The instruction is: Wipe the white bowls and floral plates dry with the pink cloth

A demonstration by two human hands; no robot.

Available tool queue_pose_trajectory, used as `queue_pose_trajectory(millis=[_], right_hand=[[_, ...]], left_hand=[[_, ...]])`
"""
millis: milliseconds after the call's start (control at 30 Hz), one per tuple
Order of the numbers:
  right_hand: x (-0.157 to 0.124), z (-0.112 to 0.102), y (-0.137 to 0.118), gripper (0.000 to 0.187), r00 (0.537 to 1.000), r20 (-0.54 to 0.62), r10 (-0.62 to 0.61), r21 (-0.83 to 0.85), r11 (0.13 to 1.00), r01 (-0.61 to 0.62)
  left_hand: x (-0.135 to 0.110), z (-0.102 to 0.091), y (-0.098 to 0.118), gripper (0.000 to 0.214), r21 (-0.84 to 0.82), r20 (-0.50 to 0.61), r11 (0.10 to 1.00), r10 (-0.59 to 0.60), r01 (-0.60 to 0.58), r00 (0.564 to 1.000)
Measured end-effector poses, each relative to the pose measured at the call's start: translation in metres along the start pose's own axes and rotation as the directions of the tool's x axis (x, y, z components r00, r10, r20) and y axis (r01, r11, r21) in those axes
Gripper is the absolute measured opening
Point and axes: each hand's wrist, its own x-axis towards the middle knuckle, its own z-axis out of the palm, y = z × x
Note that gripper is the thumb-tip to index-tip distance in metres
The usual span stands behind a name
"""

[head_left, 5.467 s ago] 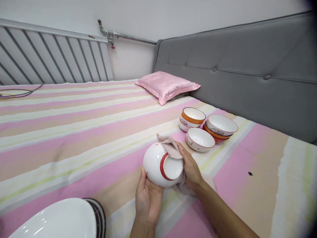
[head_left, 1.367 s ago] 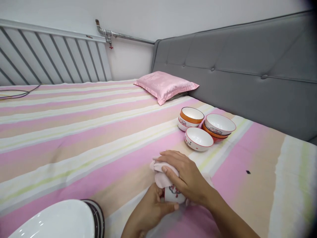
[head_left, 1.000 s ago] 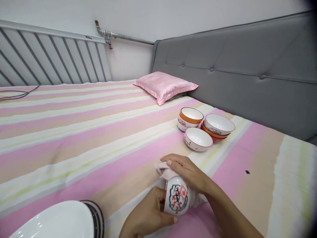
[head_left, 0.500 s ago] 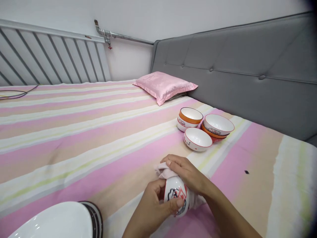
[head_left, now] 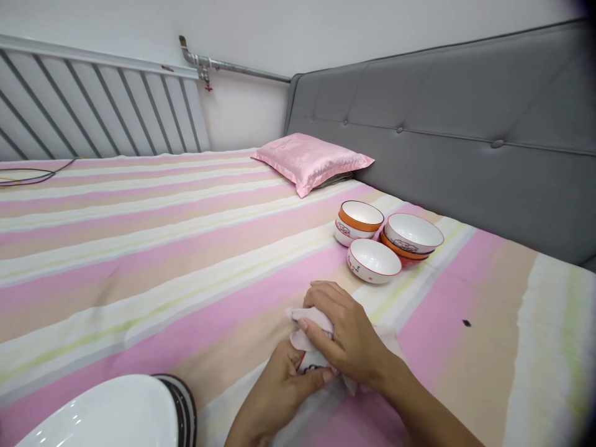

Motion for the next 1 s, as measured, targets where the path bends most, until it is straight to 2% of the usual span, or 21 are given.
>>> queue_pose_trajectory(millis=[200,400,533,667,767,867,933,1000], right_hand=[[0.000,0.003,0.004,0.014,0.998,0.013,0.053,0.042,0.998,-0.054],[0.005,0.003,0.021,0.021,0.991,0.012,0.137,0.302,0.944,-0.134],[0.007,0.010,0.032,0.030,0.959,0.054,0.279,0.540,0.799,-0.263],[0.007,0.018,0.041,0.035,0.902,0.110,0.417,0.683,0.627,-0.374],[0.008,0.023,0.042,0.037,0.874,0.080,0.479,0.721,0.577,-0.383],[0.008,0.027,0.041,0.035,0.827,0.039,0.561,0.732,0.547,-0.405],[0.007,0.028,0.040,0.033,0.789,0.015,0.614,0.722,0.539,-0.433],[0.005,0.029,0.041,0.033,0.765,-0.016,0.644,0.705,0.549,-0.448]], left_hand=[[-0.006,-0.016,-0.004,0.017,0.022,0.066,0.996,-0.084,0.083,0.994],[-0.008,-0.019,-0.003,0.015,0.052,0.026,0.993,-0.104,0.102,0.994],[-0.008,-0.019,-0.004,0.010,0.065,-0.127,0.984,-0.158,0.167,0.979],[-0.008,-0.022,-0.002,0.008,0.068,-0.285,0.984,-0.139,0.165,0.948],[-0.009,-0.021,0.005,0.012,0.166,-0.375,0.981,-0.027,0.096,0.927],[-0.010,-0.013,0.015,0.018,0.409,-0.433,0.913,0.197,-0.003,0.879],[-0.012,-0.007,0.018,0.031,0.613,-0.403,0.790,0.326,-0.013,0.855],[-0.013,-0.002,0.015,0.053,0.789,-0.290,0.614,0.396,-0.016,0.871]])
